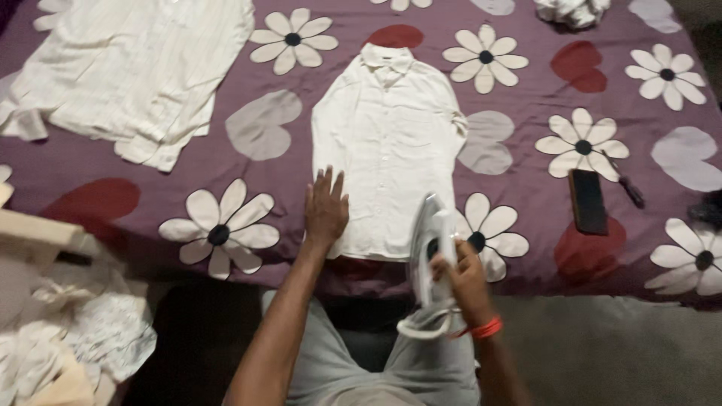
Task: The person irons a white shirt laid out on a floral-patterned bedsheet. They use an electric iron to smooth the collar, sleeves, and body of the shirt, adjusting the fabric with their hands as needed.
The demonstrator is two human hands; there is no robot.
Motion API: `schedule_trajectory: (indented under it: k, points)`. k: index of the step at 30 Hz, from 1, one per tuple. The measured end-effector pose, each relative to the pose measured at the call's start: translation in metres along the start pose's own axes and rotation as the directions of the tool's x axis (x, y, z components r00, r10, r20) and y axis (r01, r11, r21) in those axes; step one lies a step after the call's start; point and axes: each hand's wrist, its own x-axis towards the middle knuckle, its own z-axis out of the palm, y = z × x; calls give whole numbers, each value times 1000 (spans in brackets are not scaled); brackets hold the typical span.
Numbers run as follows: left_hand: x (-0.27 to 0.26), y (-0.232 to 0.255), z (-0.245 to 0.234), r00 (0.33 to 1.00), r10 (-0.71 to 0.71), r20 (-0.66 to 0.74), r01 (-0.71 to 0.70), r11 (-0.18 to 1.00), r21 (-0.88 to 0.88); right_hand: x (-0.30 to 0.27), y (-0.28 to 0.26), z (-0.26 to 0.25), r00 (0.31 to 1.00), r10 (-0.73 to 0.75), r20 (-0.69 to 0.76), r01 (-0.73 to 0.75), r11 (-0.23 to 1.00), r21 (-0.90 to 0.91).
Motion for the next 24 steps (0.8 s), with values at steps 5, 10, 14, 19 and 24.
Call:
schedule_trajectory:
  k: [5,10,14,19,24]
  points:
    - [15,-5,36,990,-66,121,47,986,157,95,-16,-114,991,-115,-65,115,993,4]
    - [5,-6,35,991,-65,115,44,983,176,198,-29,-190,979,-190,-77,164,952,-257]
    - [13,0,30,994,-63,88,45,979,199,265,-23,-203,910,-344,-230,297,930,-216]
    - [19,4,23,985,-93,146,62,976,207,320,44,-199,739,-544,-396,546,829,-121]
    - [19,6,18,992,-39,117,17,983,183,321,115,-165,789,-339,-512,420,907,47]
